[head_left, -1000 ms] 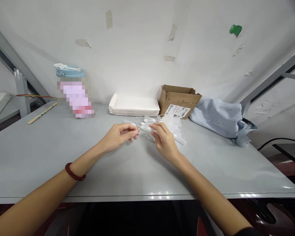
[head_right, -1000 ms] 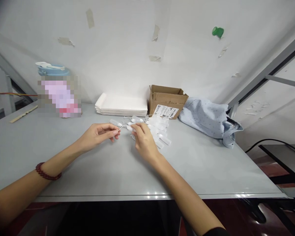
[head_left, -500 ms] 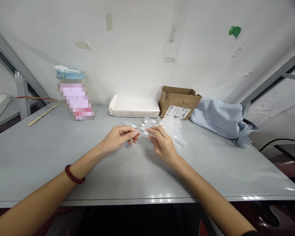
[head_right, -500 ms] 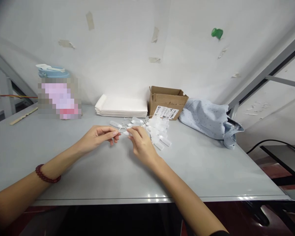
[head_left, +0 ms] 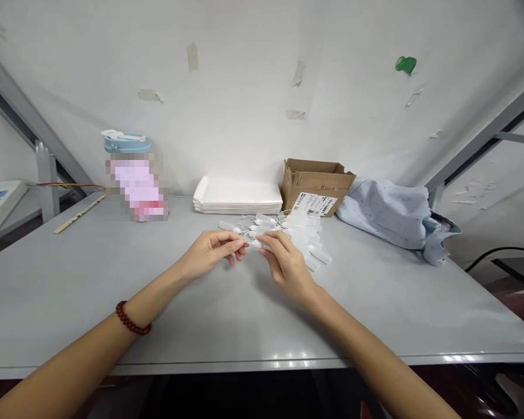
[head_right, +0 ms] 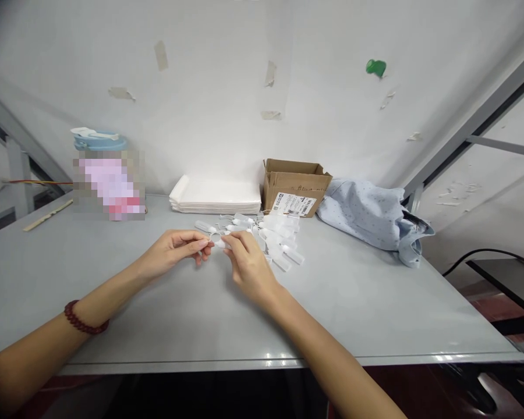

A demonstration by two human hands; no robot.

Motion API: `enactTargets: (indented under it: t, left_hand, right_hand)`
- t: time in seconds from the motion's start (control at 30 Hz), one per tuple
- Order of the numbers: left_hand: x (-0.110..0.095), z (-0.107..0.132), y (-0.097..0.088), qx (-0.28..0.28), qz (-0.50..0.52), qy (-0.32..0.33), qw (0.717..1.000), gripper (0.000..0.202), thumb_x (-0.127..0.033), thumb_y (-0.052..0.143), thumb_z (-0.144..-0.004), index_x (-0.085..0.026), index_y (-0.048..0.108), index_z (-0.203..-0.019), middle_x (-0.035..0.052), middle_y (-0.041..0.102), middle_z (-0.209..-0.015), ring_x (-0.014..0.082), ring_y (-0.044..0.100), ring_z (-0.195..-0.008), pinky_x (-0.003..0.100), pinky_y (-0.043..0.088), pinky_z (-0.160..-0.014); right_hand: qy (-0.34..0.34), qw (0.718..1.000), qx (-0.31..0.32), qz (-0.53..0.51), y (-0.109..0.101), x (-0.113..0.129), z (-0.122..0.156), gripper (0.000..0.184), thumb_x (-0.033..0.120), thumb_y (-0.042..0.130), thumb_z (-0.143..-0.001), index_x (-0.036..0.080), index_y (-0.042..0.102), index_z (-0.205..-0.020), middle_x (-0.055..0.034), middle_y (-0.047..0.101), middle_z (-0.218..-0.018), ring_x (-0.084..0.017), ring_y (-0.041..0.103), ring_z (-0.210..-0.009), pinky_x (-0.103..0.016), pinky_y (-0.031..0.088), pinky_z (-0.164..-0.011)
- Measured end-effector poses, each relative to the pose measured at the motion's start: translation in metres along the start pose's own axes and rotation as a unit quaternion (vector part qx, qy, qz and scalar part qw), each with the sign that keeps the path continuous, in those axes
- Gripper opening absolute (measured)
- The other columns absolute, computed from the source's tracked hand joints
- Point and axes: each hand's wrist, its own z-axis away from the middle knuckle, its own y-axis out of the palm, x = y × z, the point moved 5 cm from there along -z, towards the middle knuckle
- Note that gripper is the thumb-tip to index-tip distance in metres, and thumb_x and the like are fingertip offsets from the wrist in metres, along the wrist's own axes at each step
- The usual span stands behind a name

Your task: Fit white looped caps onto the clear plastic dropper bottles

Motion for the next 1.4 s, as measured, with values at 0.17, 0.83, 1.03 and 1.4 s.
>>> enactTargets:
  t: [0.17,0.83,1.03,1.4]
  left_hand:
    - [0.0010,-0.0009,0.0009,0.006,0.012,-0.002,1.000,0.022,-0.034,0.058,-0.085,-0.014,0.067,-0.081,0.0027,0.063,-0.075,0.0128,0.058,-0.067,0.025,0.049,-0.060]
    - [-0.0027,0.0022,0.0046,0.008,0.060,-0.005,0.998,0.021,-0.033,0.060,-0.082,-0.014,0.066,-0.077,0.0028,0.061,-0.074,0.0126,0.056,-0.066,0.025,0.047,-0.059]
    - [-0.0019,0.0025,0.0033,0.002,0.060,-0.012,0.998,0.021,-0.034,0.061,-0.082,-0.014,0.066,-0.079,0.0029,0.062,-0.073,0.0127,0.056,-0.065,0.026,0.048,-0.059]
    - [-0.0022,0.0018,0.0032,0.004,0.054,-0.001,0.999,0.021,-0.033,0.060,-0.083,-0.014,0.067,-0.079,0.0027,0.062,-0.074,0.0120,0.056,-0.065,0.025,0.048,-0.060]
  right_hand:
    - [0.007,1.000,-0.004,0.001,-0.0017,0.0010,-0.0003,0.027,0.007,0.041,-0.090,0.018,0.050,-0.114,-0.0119,0.055,-0.100,-0.020,0.056,-0.093,-0.035,0.053,-0.075]
    - [0.018,1.000,-0.007,-0.011,-0.0040,0.0025,-0.0005,0.030,0.009,0.038,-0.090,0.019,0.051,-0.116,-0.0124,0.056,-0.100,-0.021,0.056,-0.094,-0.036,0.052,-0.076]
    - [0.027,0.999,-0.019,-0.008,-0.0064,0.0023,-0.0004,0.032,0.009,0.039,-0.091,0.021,0.052,-0.117,-0.0119,0.056,-0.100,-0.022,0.057,-0.095,-0.038,0.052,-0.076]
    - [0.009,1.000,-0.018,-0.010,-0.0060,0.0053,-0.0009,0.030,0.007,0.041,-0.090,0.019,0.051,-0.115,-0.0115,0.055,-0.100,-0.020,0.056,-0.094,-0.035,0.052,-0.074]
